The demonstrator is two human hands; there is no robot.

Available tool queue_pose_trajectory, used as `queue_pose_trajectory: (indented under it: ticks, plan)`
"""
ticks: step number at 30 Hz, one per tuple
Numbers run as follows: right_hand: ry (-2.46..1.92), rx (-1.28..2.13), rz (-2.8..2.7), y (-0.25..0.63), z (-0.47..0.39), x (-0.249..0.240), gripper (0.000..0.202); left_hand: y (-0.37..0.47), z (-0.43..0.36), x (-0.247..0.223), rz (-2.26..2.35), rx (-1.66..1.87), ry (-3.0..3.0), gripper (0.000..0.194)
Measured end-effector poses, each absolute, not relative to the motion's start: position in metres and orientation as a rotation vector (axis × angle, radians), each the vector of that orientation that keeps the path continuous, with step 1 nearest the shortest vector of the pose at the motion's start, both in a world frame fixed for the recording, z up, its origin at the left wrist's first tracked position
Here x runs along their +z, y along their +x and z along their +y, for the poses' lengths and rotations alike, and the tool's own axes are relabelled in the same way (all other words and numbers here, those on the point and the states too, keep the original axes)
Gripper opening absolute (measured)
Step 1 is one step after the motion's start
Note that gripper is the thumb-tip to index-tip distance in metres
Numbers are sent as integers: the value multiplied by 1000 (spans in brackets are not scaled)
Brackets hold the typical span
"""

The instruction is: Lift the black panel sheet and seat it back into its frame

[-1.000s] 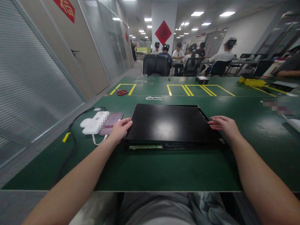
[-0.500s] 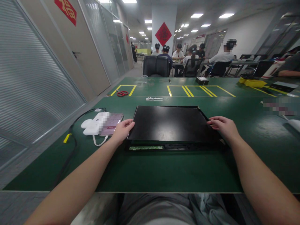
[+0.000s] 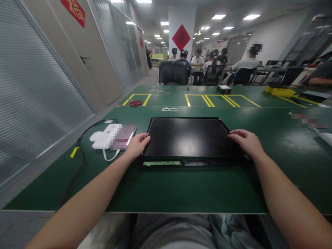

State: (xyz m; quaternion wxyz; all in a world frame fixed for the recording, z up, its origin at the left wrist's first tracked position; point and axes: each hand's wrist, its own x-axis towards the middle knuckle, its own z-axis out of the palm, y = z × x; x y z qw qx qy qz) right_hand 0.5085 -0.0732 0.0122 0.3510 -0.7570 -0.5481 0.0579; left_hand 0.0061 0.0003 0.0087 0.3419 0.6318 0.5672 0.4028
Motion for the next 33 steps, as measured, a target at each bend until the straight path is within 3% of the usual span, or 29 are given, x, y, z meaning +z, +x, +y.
queue_pose_trajectory:
  ticks: [8,23,33]
  plan:
    - [-2086,175,-1382,491,-79,28,34,7,-1,11,1497,1002,1689,54]
    - [-2112,97,-1453,495,-79,26,28,8,-8,24,1351,990,1419,71]
    - [-2132,83,-1453,493,-78,27,26,6,-3,18,1408,1027,1446,70]
